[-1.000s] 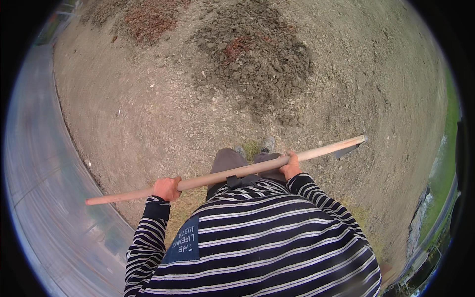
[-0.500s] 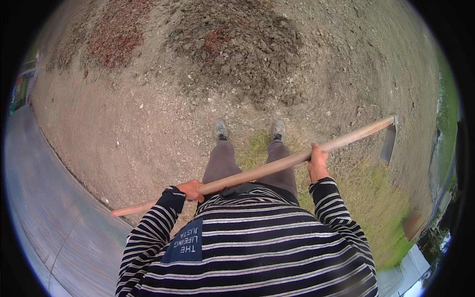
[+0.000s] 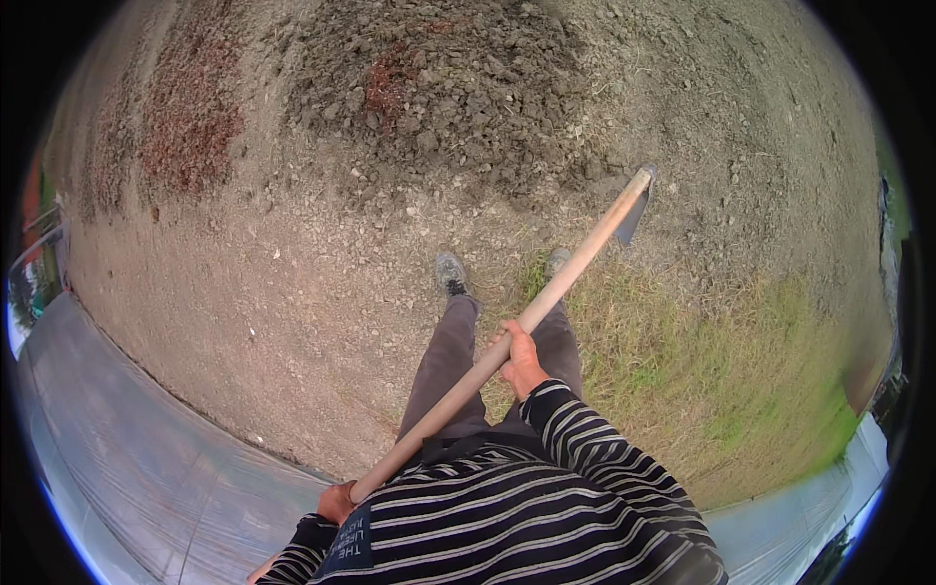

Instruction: The person uses a hoe to break up and loosen soil in a small patch of ground. They repeatedly strike and pull the soil, occasionally stepping forward to reach new areas. The person briefly removes a small piece of debris by hand before resuming hoeing.

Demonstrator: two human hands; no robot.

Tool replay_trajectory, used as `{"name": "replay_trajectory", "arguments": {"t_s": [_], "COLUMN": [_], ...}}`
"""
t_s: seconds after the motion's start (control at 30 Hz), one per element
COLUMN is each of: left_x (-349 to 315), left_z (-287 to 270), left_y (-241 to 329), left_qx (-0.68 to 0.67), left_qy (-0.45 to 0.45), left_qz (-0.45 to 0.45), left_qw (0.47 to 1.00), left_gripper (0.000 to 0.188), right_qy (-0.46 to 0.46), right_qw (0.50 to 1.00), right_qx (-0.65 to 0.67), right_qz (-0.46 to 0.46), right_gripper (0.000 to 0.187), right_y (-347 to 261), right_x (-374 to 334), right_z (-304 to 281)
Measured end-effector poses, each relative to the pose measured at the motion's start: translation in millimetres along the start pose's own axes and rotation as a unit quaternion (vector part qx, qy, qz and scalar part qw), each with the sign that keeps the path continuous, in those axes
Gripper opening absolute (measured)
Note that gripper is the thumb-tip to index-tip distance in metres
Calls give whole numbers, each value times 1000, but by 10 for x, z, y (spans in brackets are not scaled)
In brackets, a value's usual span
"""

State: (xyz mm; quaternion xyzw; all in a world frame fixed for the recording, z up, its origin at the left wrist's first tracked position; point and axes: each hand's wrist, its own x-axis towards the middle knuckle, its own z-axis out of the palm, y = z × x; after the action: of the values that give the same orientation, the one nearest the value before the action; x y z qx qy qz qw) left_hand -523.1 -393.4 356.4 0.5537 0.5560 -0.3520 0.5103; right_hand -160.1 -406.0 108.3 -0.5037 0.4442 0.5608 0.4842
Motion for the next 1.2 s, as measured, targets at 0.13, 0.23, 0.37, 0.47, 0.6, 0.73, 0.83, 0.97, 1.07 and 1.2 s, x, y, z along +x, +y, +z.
{"name": "replay_trajectory", "arguments": {"t_s": [0.13, 0.23, 0.37, 0.47, 0.6, 0.73, 0.83, 0.97, 1.07, 1.2], "left_x": [248, 405, 288, 167, 55, -66, -179, -447, -627, -776], "left_z": [-91, -221, -346, -432, -635, -930, -1216, -1488, -1641, -1955], "left_y": [542, 1031, 1668, 1963, 2017, 1888, 1859, 2076, 2461, 3149], "left_qx": [125, 177, 197, 203, 218, 228, 277, 326, 355, 439], "left_qy": [28, 125, 165, 166, 150, 131, 152, 176, 184, 293], "left_qz": [-11, 75, 64, 59, 64, 41, 51, 44, 7, 58], "left_qw": [992, 973, 964, 963, 962, 964, 947, 928, 916, 847], "left_gripper": [33, 25, 19, 19, 20, 23, 22, 22, 24, 23], "right_qy": [-145, -185, -193, -159, -155, -121, -98, -134, -133, -137], "right_qw": [982, 970, 965, 977, 971, 985, 982, 978, 980, 975], "right_qx": [113, 128, 135, 95, 144, 97, 138, 150, 146, 177], "right_qz": [-33, -97, -111, -101, -109, -69, -82, -65, -15, 15], "right_gripper": [17, 16, 17, 15, 14, 15, 16, 17, 18, 18], "right_y": [-641, -1163, -1586, -1725, -1672, -1425, -1251, -1186, -1345, -1812], "right_x": [-108, 11, 66, 47, 21, -42, -129, -224, -263, -418], "right_z": [10, 199, 420, 488, 511, 602, 744, 915, 1033, 1347]}}
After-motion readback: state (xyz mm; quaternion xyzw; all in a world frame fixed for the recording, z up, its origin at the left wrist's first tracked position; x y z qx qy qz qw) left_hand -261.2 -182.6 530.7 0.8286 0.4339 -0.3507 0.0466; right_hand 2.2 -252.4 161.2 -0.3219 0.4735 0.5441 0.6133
